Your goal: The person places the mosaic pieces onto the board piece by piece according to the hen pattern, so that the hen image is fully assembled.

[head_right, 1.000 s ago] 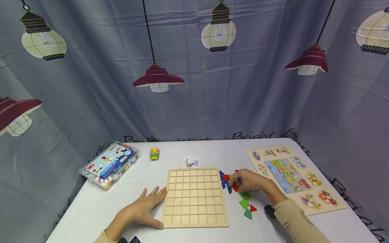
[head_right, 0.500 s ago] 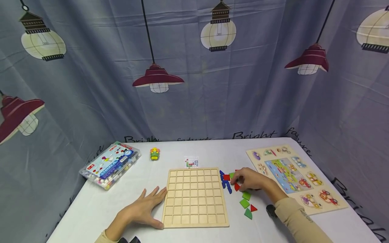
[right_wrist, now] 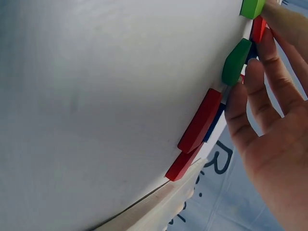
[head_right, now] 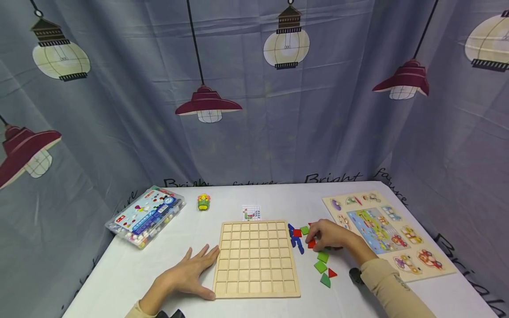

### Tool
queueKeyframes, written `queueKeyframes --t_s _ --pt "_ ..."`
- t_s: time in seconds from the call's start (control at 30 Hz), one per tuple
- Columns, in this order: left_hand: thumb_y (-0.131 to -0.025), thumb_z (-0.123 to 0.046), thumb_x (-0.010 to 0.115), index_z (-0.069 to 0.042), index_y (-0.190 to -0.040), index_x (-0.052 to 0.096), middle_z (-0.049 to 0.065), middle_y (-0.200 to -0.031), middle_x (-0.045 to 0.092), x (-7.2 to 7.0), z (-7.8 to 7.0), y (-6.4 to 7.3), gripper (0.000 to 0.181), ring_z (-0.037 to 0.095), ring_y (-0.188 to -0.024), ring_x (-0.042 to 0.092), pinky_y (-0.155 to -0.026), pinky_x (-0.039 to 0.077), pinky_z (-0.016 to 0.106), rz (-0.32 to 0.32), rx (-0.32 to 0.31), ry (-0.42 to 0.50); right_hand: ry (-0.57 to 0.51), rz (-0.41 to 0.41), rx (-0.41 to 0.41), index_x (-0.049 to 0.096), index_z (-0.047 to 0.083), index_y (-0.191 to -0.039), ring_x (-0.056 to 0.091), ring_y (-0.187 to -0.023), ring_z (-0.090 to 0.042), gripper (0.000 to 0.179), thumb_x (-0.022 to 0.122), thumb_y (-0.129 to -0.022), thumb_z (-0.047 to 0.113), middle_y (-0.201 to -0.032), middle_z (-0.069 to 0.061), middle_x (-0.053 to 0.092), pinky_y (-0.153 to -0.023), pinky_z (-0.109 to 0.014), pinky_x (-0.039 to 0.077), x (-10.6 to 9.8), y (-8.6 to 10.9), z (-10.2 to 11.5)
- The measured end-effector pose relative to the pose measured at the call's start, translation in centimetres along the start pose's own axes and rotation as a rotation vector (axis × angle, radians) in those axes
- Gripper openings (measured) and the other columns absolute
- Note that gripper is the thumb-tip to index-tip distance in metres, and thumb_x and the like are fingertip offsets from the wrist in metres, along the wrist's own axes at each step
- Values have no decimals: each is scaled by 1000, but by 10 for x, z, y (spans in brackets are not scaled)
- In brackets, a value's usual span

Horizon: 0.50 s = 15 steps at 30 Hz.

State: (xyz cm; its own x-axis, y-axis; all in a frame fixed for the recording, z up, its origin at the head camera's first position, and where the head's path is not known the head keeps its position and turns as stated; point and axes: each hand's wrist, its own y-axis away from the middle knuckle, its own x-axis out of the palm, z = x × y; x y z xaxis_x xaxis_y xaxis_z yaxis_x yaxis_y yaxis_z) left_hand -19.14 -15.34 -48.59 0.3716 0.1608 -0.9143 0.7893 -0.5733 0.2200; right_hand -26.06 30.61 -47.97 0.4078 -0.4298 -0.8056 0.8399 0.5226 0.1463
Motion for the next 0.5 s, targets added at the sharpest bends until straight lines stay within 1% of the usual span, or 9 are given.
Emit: queueKeyframes --t_s 0.17,0.4,0.5 --pt "-61 -77 72 -10 -154 28 4 -163 23 0 -1 0 123 34 -151 19 -116 7 72 7 -7 3 -14 0 -11 78 23 -89 50 -80 -9 21 85 -70 17 -94 10 69 -65 -19 40 0 0 -3" --pt "-61 -75 73 -10 -154 28 4 -163 23 -1 0 -1 122 34 -151 19 -116 6 72 2 -4 -1 -55 -30 32 79 20 -92 51 -78 -12 22 85 -71 20 -93 6 70 -63 -19 43 -2 -1 0" --pt "-61 -75 73 -10 -154 28 4 -163 24 0 0 0 122 34 -151 19 -116 7 72 1 -3 -3 -45 -52 34 78 20 -92 51 -76 -10 21 85 -72 22 -90 7 69 -63 -20 43 -1 -3 1"
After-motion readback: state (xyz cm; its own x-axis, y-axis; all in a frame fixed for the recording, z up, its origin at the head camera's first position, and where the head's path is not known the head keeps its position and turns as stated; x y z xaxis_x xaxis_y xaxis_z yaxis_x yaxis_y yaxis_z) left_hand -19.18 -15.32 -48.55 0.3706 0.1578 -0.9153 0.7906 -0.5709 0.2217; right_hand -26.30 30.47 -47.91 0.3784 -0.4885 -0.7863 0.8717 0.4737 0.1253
